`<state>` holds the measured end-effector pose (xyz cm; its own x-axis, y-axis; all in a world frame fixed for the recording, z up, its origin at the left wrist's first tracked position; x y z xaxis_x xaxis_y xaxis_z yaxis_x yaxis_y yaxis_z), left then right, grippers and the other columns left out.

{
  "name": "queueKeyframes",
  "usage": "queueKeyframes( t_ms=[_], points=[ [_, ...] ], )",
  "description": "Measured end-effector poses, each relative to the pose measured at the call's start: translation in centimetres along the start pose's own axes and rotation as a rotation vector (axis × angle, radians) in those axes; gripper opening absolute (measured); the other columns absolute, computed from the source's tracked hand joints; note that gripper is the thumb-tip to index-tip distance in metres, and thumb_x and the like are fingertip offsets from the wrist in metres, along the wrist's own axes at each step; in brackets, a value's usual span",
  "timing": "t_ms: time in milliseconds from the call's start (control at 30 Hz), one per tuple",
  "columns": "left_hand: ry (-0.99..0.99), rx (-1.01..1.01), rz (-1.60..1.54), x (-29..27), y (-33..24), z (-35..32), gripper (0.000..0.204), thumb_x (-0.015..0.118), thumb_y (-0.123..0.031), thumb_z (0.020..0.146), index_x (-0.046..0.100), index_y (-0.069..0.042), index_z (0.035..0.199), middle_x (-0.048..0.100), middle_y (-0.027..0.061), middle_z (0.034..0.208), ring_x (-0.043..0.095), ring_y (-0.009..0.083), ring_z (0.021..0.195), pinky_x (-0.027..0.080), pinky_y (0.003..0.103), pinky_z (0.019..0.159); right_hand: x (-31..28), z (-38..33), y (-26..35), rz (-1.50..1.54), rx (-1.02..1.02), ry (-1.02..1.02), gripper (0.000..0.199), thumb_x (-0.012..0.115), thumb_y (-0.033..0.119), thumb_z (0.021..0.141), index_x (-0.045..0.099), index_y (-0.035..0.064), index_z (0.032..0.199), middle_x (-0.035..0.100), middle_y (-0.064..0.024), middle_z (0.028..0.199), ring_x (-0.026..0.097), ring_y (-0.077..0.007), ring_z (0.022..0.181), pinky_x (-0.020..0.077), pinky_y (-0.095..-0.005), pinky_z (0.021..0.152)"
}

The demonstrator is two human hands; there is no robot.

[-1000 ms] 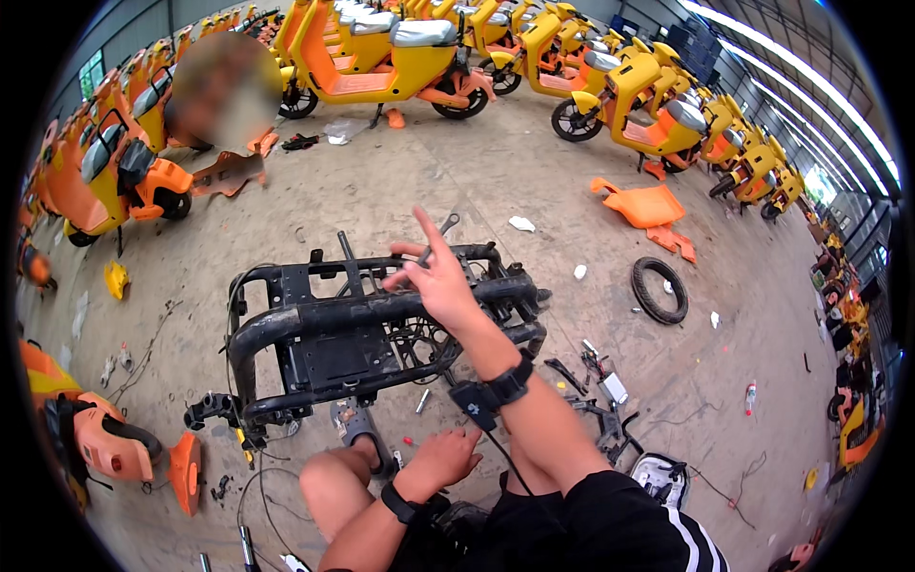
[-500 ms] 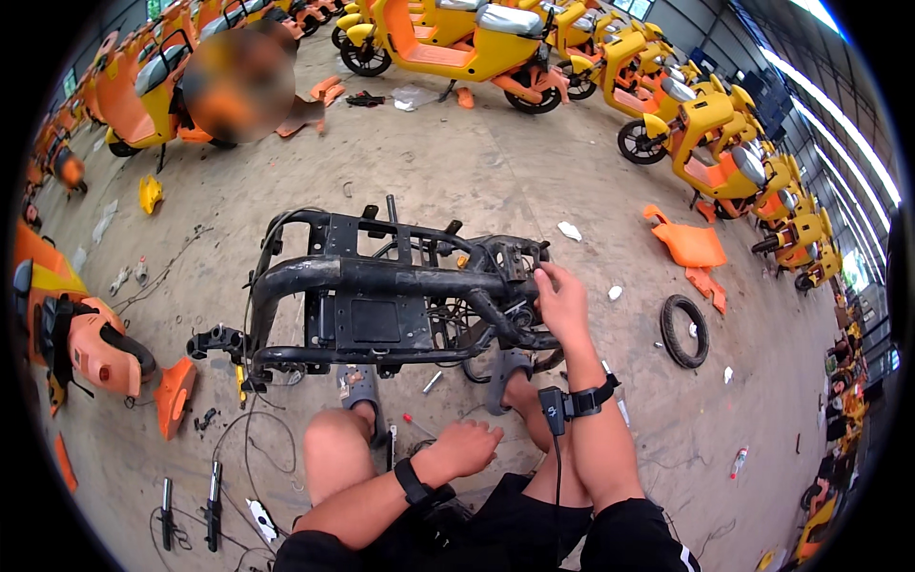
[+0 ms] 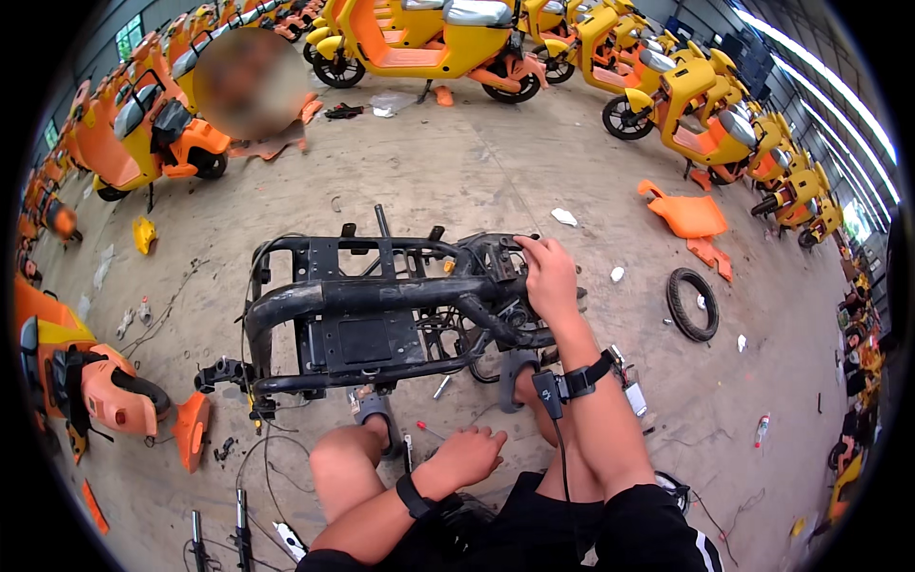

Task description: The person assembles the front frame of a yellow electric scooter, attaching handlebars, wiring, and control components. They use a screwdriver to tighten bolts and secure parts while sitting on the floor in a workshop filled with similar scooters.

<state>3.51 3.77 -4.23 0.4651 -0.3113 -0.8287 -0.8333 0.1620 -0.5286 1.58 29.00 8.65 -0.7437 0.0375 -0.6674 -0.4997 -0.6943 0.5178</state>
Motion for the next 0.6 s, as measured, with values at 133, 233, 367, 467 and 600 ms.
queueKeyframes(
  t_ms=[133,233,367,467,600],
  points=[
    [-0.003,-0.008,0.000,0.2,0.1,-0.3,0.042,0.062,-0.028,0.088,0.051,-0.006,0.122,0.062,0.0150,0.098,0.062,0.0350,0.094,0.050,0.047,0.076,0.2,-0.1,-0.2,-0.046,-0.062,-0.016,0.022,0.059,0.008,0.086,0.071,0.0162,0.103,0.061,-0.0067,0.087,0.059,-0.0271,0.088,0.0406,-0.0405,0.077],
    [-0.009,-0.023,0.001,-0.2,0.2,-0.7,0.042,0.062,-0.028,0.087,0.051,-0.006,0.121,0.062,0.0150,0.098,0.062,0.0348,0.094,0.051,0.047,0.076,0.2,0.1,-0.8,-0.050,-0.030,0.010,0.023,0.059,0.008,0.086,0.072,0.0171,0.102,0.062,-0.0062,0.088,0.059,-0.0271,0.088,0.0406,-0.0406,0.077],
    [-0.045,-0.018,0.001,0.0,0.4,-0.8,0.040,0.064,-0.027,0.086,0.052,-0.006,0.117,0.062,0.0146,0.097,0.063,0.0342,0.093,0.051,0.046,0.075,0.0,0.2,0.1,-0.099,-0.080,-0.036,0.022,0.058,0.008,0.087,0.072,0.0171,0.101,0.061,-0.0056,0.086,0.058,-0.0262,0.087,0.0395,-0.0398,0.080],
    [-0.066,-0.014,0.006,-0.3,0.5,-0.8,0.037,0.064,-0.026,0.085,0.053,-0.006,0.114,0.063,0.0140,0.096,0.063,0.0333,0.091,0.051,0.046,0.074,-0.3,0.3,-0.4,-0.063,-0.070,-0.012,0.022,0.058,0.007,0.087,0.072,0.0160,0.102,0.061,-0.0063,0.086,0.058,-0.0262,0.087,0.0404,-0.0392,0.082],
    [-0.033,-0.009,0.001,0.0,0.5,-0.3,0.042,0.063,-0.028,0.087,0.051,-0.005,0.119,0.062,0.0150,0.097,0.063,0.0349,0.093,0.051,0.047,0.075,-0.1,0.3,-0.9,0.051,-0.037,0.024,0.023,0.058,0.007,0.088,0.071,0.0143,0.105,0.061,-0.0102,0.086,0.059,-0.0305,0.084,0.0456,-0.0391,0.076]
  ],
)
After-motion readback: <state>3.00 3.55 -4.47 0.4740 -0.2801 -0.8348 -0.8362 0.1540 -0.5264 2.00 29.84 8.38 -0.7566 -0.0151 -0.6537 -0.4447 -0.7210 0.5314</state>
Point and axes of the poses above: each hand's wrist, its own z-axis towards the middle knuckle, its own x-axis out of the palm, y = z × x, the point moved 8 cm from there along z, towards the middle knuckle
